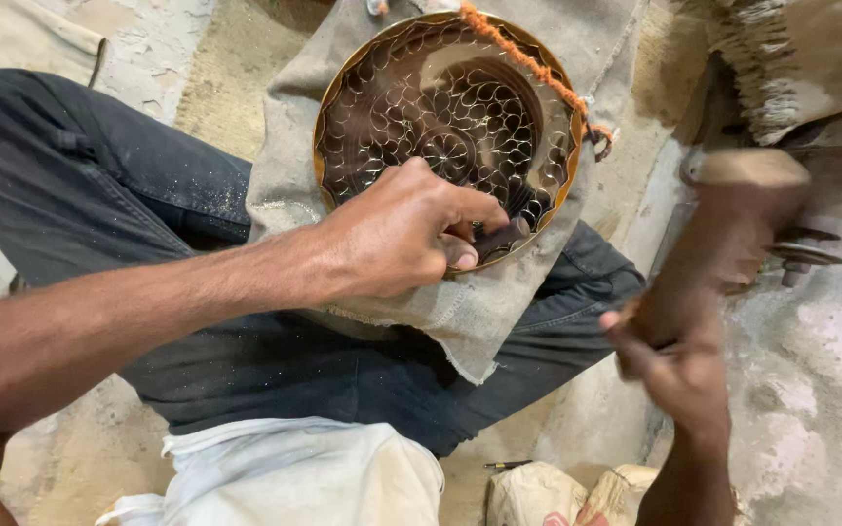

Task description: The person sits cross-legged with a decorative brass plate resting on a sandbag on their lap. They hold a small chisel against the plate's surface with one hand and strike it repeatedly with a wooden mallet held in the other hand, repositioning the chisel to work the engraved pattern across the plate.

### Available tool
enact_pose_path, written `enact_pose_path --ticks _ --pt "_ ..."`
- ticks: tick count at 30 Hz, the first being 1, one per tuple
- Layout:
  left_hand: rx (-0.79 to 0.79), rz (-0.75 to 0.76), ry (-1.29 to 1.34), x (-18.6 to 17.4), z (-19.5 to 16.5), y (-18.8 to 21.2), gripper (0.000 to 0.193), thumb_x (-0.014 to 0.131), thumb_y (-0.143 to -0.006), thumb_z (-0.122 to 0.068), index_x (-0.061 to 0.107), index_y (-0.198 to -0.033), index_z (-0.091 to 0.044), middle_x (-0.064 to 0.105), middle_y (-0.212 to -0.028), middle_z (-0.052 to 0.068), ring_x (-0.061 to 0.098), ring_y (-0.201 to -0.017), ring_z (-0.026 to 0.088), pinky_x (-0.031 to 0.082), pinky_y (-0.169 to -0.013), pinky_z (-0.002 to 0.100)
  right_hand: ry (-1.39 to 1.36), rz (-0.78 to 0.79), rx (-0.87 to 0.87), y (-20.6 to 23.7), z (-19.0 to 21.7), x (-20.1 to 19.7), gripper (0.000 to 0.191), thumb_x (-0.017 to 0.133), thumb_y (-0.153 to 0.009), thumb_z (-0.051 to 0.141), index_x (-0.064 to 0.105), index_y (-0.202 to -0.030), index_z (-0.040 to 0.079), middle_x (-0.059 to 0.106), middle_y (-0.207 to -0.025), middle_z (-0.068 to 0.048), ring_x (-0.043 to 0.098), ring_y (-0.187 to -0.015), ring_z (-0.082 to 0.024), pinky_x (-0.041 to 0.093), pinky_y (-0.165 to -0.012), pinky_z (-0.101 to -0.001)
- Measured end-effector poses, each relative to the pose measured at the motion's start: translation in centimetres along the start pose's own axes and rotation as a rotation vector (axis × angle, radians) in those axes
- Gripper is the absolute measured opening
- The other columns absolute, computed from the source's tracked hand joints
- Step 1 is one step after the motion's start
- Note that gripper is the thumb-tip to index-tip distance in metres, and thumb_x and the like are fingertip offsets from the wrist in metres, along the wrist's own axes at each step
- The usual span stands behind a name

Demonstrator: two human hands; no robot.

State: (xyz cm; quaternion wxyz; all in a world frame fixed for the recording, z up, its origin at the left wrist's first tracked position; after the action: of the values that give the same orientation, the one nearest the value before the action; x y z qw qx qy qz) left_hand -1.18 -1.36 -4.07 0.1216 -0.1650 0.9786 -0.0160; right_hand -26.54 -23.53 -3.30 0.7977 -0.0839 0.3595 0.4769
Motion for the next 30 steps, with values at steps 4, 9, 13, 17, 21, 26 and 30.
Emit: enact_pose_path --ticks 4,9,13,17,21,26,30 --pt "0.038 0.060 0.002 0.3 -0.2 -0.7 0.028 0.068 -0.089 -0.003 0.075 -0.115 -0.007 0.081 -0.101 0.011 0.080 -0.085 0.018 0.066 -0.076 0.033 0.305 -0.010 -0.154 0.1 1.5 0.2 0.048 0.081 -0.078 0.002 0.065 -0.123 0.002 0.073 -0.087 -0.009 0.069 -0.079 -0.013 0.055 -0.071 -0.0287" --pt "0.266 0.077 0.060 0.2 -1.5 -2.7 0.033 0.074 -0.086 -0.006 0.072 -0.119 -0.005 0.080 -0.101 0.012 0.079 -0.088 0.020 0.066 -0.077 0.034 0.253 -0.235 -0.143 0.1 2.6 -0.7 0.052 0.085 -0.083 0.006 0.061 -0.129 0.004 0.073 -0.093 -0.010 0.068 -0.084 -0.012 0.054 -0.076 -0.0282" --pt "0.334 0.212 0.069 1.0 -1.8 -3.6 0.036 0.077 -0.084 -0.004 0.071 -0.120 -0.004 0.079 -0.094 0.015 0.078 -0.083 0.021 0.061 -0.070 0.037 0.413 -0.346 -0.387 0.2 4.2 -1.3 0.054 0.081 -0.087 0.001 0.060 -0.137 0.001 0.071 -0.113 -0.017 0.069 -0.097 -0.017 0.056 -0.089 -0.0325" --pt "0.379 0.296 0.095 1.2 -1.8 -3.6 0.036 0.075 -0.087 -0.001 0.070 -0.122 -0.004 0.078 -0.096 0.014 0.077 -0.082 0.020 0.058 -0.069 0.037 0.596 -0.452 -0.522 -0.2 4.5 -2.1 0.052 0.074 -0.084 -0.011 0.062 -0.134 -0.001 0.070 -0.116 -0.020 0.070 -0.107 -0.026 0.058 -0.095 -0.0370" --pt "0.458 0.263 0.128 1.0 -1.9 -3.6 0.033 0.074 -0.089 -0.001 0.068 -0.121 -0.001 0.079 -0.106 0.013 0.078 -0.086 0.020 0.058 -0.068 0.036 -0.213 -0.460 -0.379 -0.5 1.9 -3.0 0.047 0.077 -0.087 -0.003 0.059 -0.129 0.008 0.065 -0.130 -0.006 0.067 -0.105 -0.015 0.059 -0.091 -0.0279" --pt "0.342 0.313 -0.012 2.0 -0.8 -3.9 0.027 0.072 -0.090 -0.001 0.072 -0.117 -0.004 0.080 -0.093 0.011 0.077 -0.073 0.019 0.057 -0.062 0.036 0.430 -0.423 -0.535 0.3 1.2 -3.5 0.048 0.079 -0.094 -0.011 0.055 -0.132 0.003 0.068 -0.108 -0.017 0.069 -0.097 -0.024 0.057 -0.088 -0.0333" --pt "0.379 0.271 -0.002 2.0 -0.8 -3.6 0.030 0.072 -0.086 0.002 0.072 -0.116 -0.004 0.079 -0.091 0.009 0.074 -0.067 0.018 0.056 -0.056 0.036 0.398 -0.366 -0.477 -0.9 -0.3 -4.2 0.035 0.069 -0.096 -0.010 0.057 -0.122 0.010 0.070 -0.101 -0.011 0.068 -0.074 -0.014 0.054 -0.066 -0.0294"
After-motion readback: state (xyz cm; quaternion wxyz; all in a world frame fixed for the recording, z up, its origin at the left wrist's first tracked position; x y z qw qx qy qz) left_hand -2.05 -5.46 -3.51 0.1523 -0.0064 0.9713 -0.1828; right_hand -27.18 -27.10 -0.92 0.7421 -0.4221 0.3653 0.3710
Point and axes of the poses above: each hand's wrist, its own y-axis away from the middle knuckle, its own x-axis out of the palm, z = x × y, the point moved 5 cm from there along -y, towards the middle knuckle
